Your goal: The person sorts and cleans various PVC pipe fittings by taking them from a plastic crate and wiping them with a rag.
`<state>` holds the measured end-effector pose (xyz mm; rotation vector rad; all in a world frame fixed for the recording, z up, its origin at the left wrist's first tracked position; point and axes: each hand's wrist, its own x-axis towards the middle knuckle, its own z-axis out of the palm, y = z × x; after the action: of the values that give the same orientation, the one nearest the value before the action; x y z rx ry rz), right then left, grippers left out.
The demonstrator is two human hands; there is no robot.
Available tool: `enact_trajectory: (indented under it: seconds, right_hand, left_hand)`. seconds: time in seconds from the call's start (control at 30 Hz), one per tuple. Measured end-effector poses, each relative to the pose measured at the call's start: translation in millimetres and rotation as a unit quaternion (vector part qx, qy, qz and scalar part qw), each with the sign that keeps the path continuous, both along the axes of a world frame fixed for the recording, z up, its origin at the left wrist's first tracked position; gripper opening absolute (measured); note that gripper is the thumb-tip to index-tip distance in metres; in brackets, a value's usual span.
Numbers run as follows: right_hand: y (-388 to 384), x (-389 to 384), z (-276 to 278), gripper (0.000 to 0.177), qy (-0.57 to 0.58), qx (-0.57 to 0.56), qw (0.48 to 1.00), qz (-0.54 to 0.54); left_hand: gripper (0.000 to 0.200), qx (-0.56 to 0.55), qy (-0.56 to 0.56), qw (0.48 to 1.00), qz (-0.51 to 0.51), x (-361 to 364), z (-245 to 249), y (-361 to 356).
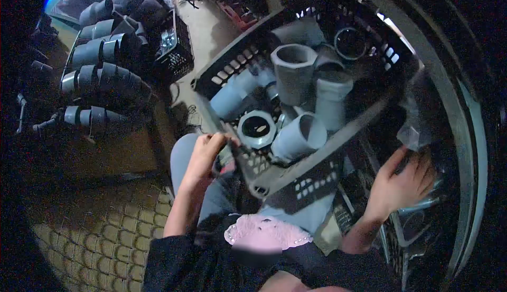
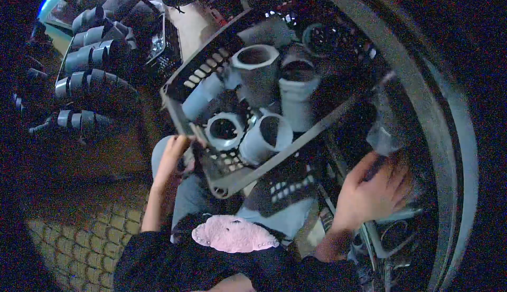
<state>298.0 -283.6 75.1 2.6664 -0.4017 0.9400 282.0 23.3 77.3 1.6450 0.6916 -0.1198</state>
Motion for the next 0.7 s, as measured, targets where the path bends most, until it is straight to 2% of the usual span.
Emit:
enact_trajectory:
  seconds: [0.07, 0.2, 0.3, 0.33, 0.4, 0.43, 0.5, 0.53, 0.57, 0.6, 0.63, 0.67, 0.7]
  right_hand:
    - [-4.6, -1.3, -2.3, 0.029, 0.005, -0.008, 1.0, 0.003]
    - [-21.2, -9.2, -12.1, 0.027, -0.011, 0.007, 1.0, 0.016]
    - [-25.0, 3.1, -9.8, 0.022, -0.133, 0.083, 0.982, 0.106]
    - [-20.8, 13.9, -4.1, 0.021, -0.182, 0.098, 0.968, 0.142]
    - [3.8, 50.3, 17.8, 0.024, -0.103, 0.123, 0.952, 0.259]
    - [17.5, 74.6, 26.4, 0.03, -0.069, 0.137, 0.949, 0.277]
    - [37.5, 123.4, 44.5, 0.05, 0.037, 0.168, 0.965, 0.2]
    - [35.3, 145.9, 50.8, 0.059, 0.142, 0.202, 0.957, 0.15]
    - [36.8, 172.4, 54.9, 0.066, 0.189, 0.182, 0.953, 0.15]
    - [42.1, 192.3, 53.5, 0.052, 0.203, 0.12, 0.966, 0.109]
    - [38.3, 206.1, 54.1, 0.054, 0.27, 0.084, 0.954, 0.105]
    - [9.0, 231.6, 30.8, 0.054, 0.301, 0.109, 0.928, 0.192]
    - [-1.7, 246.3, 22.0, 0.052, 0.342, 0.138, 0.91, 0.187]
  left_hand:
    - [0.03, 0.014, 0.041, 0.999, 0.004, -12.0, 3.7, 14.8]
    - [0.031, 0.044, 0.0, 0.999, -0.006, -33.1, -5.7, 45.2]
    - [0.032, -0.049, 0.016, 0.999, 0.009, -29.6, -32.1, 67.4]
    - [0.033, -0.035, 0.006, 0.998, 0.044, -26.8, -40.4, 65.3]
    - [0.033, -0.054, 0.025, 0.997, -0.051, -13.4, -32.8, 61.2]
    - [0.032, -0.031, 0.029, 0.997, -0.067, -10.6, -28.9, 55.4]
    - [0.032, 0.015, 0.029, 0.995, -0.094, -4.7, -25.0, 49.1]
    - [0.031, -0.02, -0.006, 0.992, -0.124, -6.1, -46.9, 56.1]
    - [0.032, -0.001, 0.02, 0.991, -0.133, -4.9, -50.0, 55.2]
    - [0.032, 0.021, 0.049, 0.988, -0.146, -3.8, -52.0, 54.9]
    - [0.032, 0.016, 0.03, 0.989, -0.142, -2.9, -56.5, 54.9]
    - [0.033, 0.014, 0.011, 0.99, -0.139, -1.5, -63.1, 54.9]
    - [0.033, 0.009, -0.007, 0.991, -0.136, -0.5, -69.1, 56.8]
